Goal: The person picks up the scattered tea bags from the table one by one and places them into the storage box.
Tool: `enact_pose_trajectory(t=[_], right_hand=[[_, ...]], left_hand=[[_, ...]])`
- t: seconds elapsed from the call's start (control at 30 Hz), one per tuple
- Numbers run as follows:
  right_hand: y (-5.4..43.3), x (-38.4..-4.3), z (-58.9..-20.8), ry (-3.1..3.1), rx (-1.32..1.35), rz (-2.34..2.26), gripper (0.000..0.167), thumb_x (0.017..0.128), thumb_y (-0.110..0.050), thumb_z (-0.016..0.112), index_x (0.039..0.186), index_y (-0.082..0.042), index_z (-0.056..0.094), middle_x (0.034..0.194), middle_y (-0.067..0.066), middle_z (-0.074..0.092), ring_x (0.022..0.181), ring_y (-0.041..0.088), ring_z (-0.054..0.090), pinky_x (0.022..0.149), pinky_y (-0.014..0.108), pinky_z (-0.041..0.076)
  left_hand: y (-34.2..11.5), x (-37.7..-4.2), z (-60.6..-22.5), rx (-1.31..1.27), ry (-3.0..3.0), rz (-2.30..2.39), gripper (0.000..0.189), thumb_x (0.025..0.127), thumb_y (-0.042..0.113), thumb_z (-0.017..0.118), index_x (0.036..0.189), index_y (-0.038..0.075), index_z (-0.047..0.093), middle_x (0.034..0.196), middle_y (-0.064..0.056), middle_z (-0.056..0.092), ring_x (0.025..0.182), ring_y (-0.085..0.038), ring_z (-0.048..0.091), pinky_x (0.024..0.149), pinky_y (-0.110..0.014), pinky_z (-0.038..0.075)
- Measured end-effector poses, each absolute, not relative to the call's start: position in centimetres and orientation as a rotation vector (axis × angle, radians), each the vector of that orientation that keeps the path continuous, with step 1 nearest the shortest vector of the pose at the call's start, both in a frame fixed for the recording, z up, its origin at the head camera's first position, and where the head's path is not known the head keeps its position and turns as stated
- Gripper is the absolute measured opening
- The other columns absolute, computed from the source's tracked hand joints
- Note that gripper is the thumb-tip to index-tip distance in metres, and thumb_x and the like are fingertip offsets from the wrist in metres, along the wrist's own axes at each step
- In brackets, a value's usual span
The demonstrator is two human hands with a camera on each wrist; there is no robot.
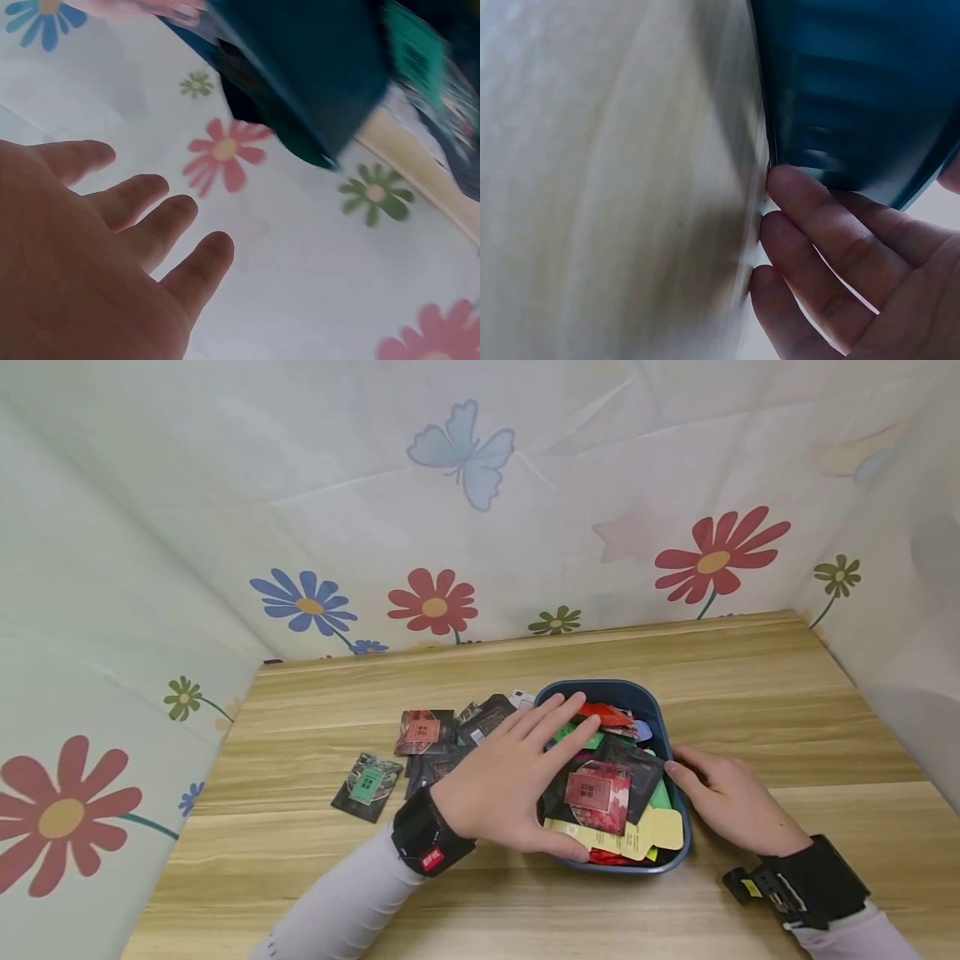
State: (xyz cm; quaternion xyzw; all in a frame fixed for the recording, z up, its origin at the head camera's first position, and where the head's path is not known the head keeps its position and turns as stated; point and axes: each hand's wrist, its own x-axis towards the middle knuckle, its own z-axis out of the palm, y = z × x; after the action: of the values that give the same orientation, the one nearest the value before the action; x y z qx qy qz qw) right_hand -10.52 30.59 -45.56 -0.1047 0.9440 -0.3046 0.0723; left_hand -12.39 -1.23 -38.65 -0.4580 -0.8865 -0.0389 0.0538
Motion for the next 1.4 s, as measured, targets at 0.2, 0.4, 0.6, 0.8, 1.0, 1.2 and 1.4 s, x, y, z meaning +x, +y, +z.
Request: enact_pose_trajectory(t=[0.2,0.4,0.6,0.8,1.0,1.2,1.4], right_hand=[[30.5,-10.5,-45.5,2.831,-0.317,-0.916,0.056,0.111,-0.035,0.043,0.145,0.009,0.052,0.14,0.035,0.058,0.129,0.057,0.054,0.099,0.073,0.045],[30.5,-10.5,-45.5,2.828,-0.303,-0.91,0.057,0.111,-0.035,0.042,0.145,0.01,0.051,0.141,0.036,0.056,0.13,0.058,0.052,0.099,0.074,0.044],[30.5,-10.4,-45.4,2.834,-0.316,-0.91,0.056,0.111,-0.034,0.043,0.144,0.01,0.052,0.14,0.036,0.058,0.13,0.058,0.053,0.098,0.073,0.044],[30.4,-10.5,-45.3,2.829,-0.306,-0.901,0.057,0.111,-0.035,0.043,0.145,0.01,0.051,0.141,0.036,0.057,0.131,0.058,0.052,0.099,0.074,0.044],[30.4,-10.4,-45.3,2.831,-0.303,-0.913,0.056,0.111,-0.034,0.042,0.145,0.01,0.051,0.141,0.037,0.056,0.13,0.059,0.052,0.099,0.074,0.044],[30.5,-10.5,-45.4,2.825,-0.286,-0.886,0.057,0.111,-0.035,0.042,0.145,0.01,0.05,0.141,0.037,0.055,0.13,0.059,0.051,0.099,0.074,0.044],[30.5,-10.6,-45.5,2.809,-0.272,-0.87,0.06,0.111,-0.037,0.042,0.147,0.011,0.048,0.143,0.038,0.054,0.131,0.059,0.05,0.099,0.075,0.043]], left_hand=[[-5.1,-13.5,-39.6,-1.292,-2.755,-0.122,0.13,0.072,0.091,0.061,0.168,0.02,0.009,0.176,-0.007,0.003,0.163,-0.028,0.01,0.131,-0.048,0.014],[-8.8,-14.8,-40.3,-1.181,-2.83,-0.172,0.126,0.074,0.088,0.062,0.168,0.02,0.012,0.175,-0.007,0.012,0.161,-0.031,0.019,0.128,-0.053,0.024],[-11.8,-16.1,-41.0,-1.061,-2.931,-0.242,0.122,0.074,0.082,0.066,0.167,0.018,0.019,0.173,-0.011,0.02,0.158,-0.036,0.025,0.124,-0.059,0.03],[-14.0,-17.5,-42.0,-0.937,-3.024,-0.267,0.119,0.075,0.076,0.067,0.167,0.015,0.021,0.171,-0.015,0.025,0.156,-0.037,0.031,0.124,-0.059,0.03],[-15.7,-18.9,-42.6,-0.862,-3.064,-0.297,0.109,0.076,0.054,0.076,0.164,0.01,0.029,0.168,-0.016,0.032,0.153,-0.036,0.036,0.123,-0.055,0.033],[-16.7,-19.5,-43.1,-0.799,-3.152,-0.289,0.101,0.078,0.039,0.077,0.163,0.011,0.032,0.165,-0.013,0.037,0.152,-0.033,0.038,0.123,-0.053,0.034],[-17.2,-20.0,-44.1,-0.806,-3.171,-0.255,0.088,0.079,0.03,0.075,0.158,0.011,0.043,0.156,-0.007,0.047,0.143,-0.028,0.048,0.119,-0.048,0.041]])
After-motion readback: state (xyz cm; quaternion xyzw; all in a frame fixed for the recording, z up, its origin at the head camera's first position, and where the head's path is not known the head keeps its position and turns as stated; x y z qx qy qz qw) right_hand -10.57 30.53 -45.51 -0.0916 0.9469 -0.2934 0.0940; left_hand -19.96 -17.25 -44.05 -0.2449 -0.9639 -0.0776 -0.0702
